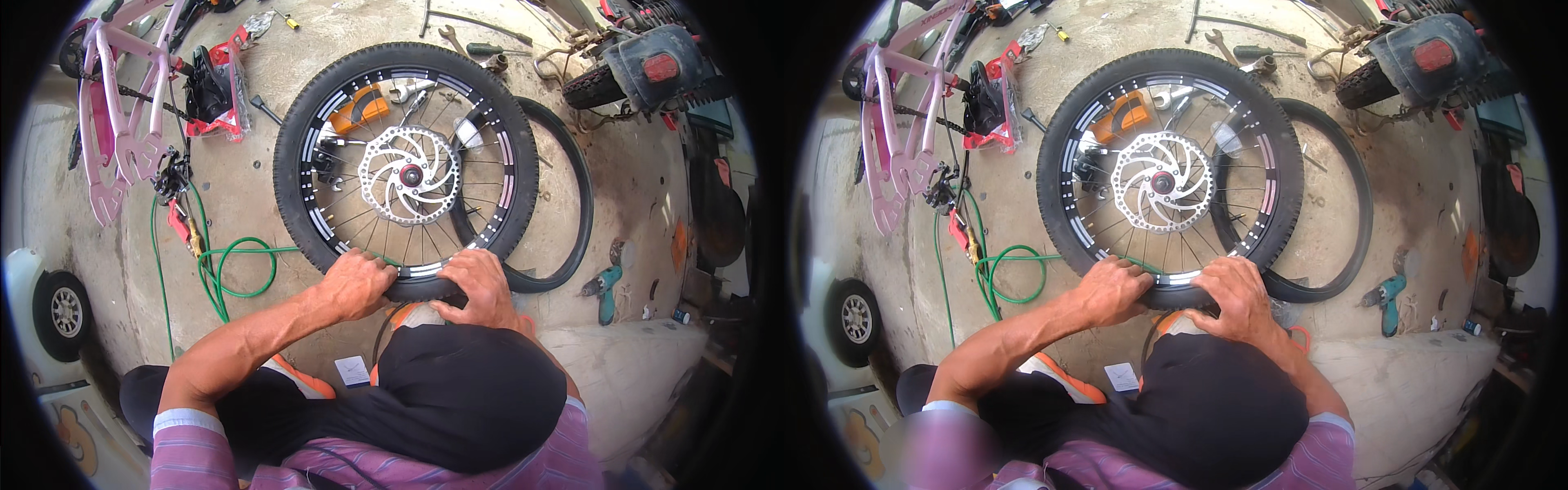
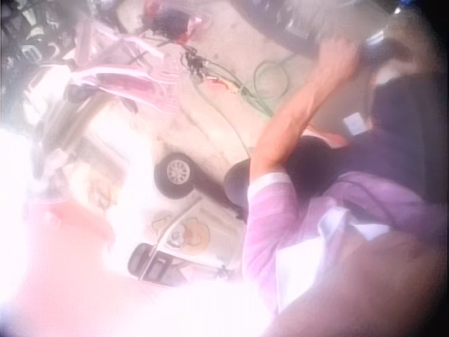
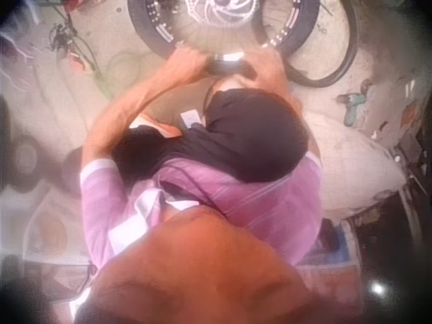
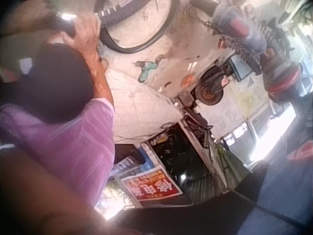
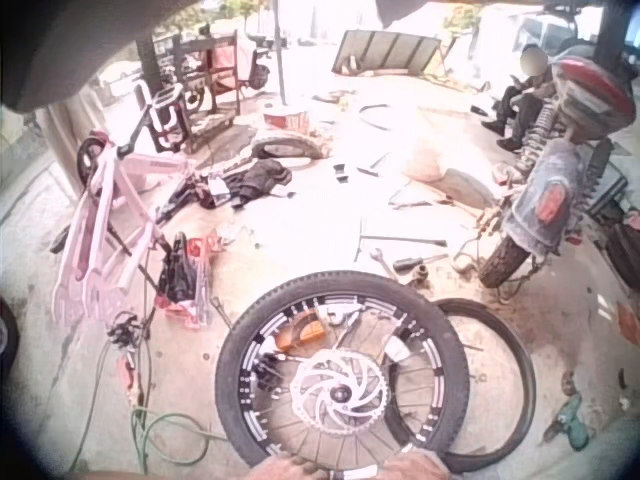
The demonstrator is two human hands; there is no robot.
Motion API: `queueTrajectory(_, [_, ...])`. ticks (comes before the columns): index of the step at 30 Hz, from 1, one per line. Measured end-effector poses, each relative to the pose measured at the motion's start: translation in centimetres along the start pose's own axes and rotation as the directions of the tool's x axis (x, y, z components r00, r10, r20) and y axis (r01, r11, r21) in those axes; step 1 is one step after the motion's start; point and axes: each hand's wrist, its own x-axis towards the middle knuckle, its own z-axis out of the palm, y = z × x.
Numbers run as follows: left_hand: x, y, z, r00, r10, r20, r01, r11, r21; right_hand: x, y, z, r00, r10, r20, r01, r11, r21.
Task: The person removes the inner tube from a bicycle tire, applies sealant to the inside of the tire, and reinserts the inner tube. They then fit the tire back onto the rim and adjust it by hand.
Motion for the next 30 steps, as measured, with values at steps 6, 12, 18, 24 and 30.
queueTrajectory(6, [2.0, 1.9, 0.9, 1.000, -0.004, -0.015, 0.000, 0.968, -0.253, -10.9, -0.1, 4.5, 0.329, 0.936, 0.123, -0.554, 0.085, 0.828])
queueTrajectory(12, [4.3, 4.1, -0.4, 0.998, -0.063, 0.027, 0.068, 0.910, -0.409, -4.0, -1.5, 8.3, 0.391, 0.907, 0.156, -0.215, -0.075, 0.974])
queueTrajectory(18, [5.6, 3.5, -1.4, 0.961, -0.227, 0.161, 0.260, 0.526, -0.810, -3.1, 1.6, 7.3, 0.404, 0.900, 0.161, -0.230, -0.070, 0.971])
queueTrajectory(24, [5.0, 2.1, 1.2, 0.888, -0.446, 0.115, 0.202, 0.151, -0.968, -3.5, 2.9, 6.7, 0.527, 0.840, 0.130, -0.196, -0.028, 0.980])
queueTrajectory(30, [8.2, 6.6, -2.5, 0.904, -0.371, -0.213, -0.039, 0.423, -0.905, -2.9, 2.6, 5.8, 0.480, 0.858, 0.182, -0.296, -0.036, 0.955])
